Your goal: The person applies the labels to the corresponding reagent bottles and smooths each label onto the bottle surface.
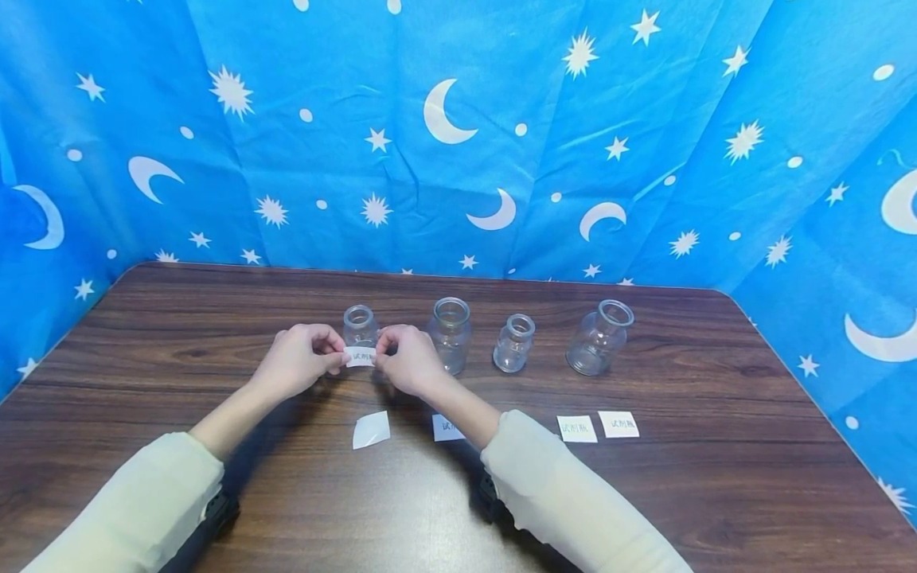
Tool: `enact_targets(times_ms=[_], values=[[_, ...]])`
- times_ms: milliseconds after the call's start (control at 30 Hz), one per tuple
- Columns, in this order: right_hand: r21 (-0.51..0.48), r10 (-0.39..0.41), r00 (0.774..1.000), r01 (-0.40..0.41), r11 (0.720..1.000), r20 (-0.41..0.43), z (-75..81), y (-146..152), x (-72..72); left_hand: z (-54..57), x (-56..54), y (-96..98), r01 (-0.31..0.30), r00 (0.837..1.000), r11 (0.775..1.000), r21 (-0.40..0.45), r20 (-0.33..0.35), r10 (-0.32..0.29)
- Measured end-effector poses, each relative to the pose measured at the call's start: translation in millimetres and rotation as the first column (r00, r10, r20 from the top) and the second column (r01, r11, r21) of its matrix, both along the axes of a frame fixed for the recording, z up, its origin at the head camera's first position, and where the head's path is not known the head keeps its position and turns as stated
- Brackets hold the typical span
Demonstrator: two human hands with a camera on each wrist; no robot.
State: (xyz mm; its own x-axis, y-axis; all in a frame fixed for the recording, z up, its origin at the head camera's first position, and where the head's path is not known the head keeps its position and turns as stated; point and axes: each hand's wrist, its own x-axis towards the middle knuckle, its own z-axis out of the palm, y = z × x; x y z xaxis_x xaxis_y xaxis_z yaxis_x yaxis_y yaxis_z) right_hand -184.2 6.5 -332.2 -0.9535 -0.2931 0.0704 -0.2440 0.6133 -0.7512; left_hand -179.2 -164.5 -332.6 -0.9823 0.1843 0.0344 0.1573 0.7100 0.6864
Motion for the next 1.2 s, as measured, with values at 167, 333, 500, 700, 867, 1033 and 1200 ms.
enact_targets(times_ms=[167,333,500,700,867,1033,1200], values=[[0.006,-0.003,1.0,0.003,1.0,0.009,-0.5,-1,-0.7,0.4,0.3,-1.3,-0.003,1.0,1.0,-0.002,0.009,0.003],[0.011,-0.01,1.0,0.009,1.0,0.008,-0.3,0,-0.8,2.3,1.0,-2.6,-0.002,1.0,1.0,-0.011,0.01,0.002],[0.007,-0.018,1.0,0.018,1.0,-0.004,-1.5,-1,-0.9,4.0,1.4,-5.2,0.022,1.0,1.0,-0.018,0.012,-0.022],[-0.001,-0.02,1.0,0.02,1.0,0.001,-2.3,0,-1.7,5.2,1.8,-8.5,0.022,0.999,0.997,-0.071,-0.025,-0.023],[-0.013,-0.009,1.0,0.009,1.0,0.002,-1.4,0,-1.4,4.5,1.5,-10.4,-0.002,0.999,0.996,-0.089,-0.05,-0.003],[-0.017,-0.004,1.0,0.004,1.0,-0.003,-1.2,-1,-1.7,5.2,2.0,-10.4,0.009,0.998,0.996,-0.085,-0.054,-0.013],[-0.035,0.008,1.0,-0.008,0.999,-0.006,-2.6,-1,-2.6,5.6,2.3,-11.7,0.017,0.997,0.996,-0.086,-0.073,-0.023]])
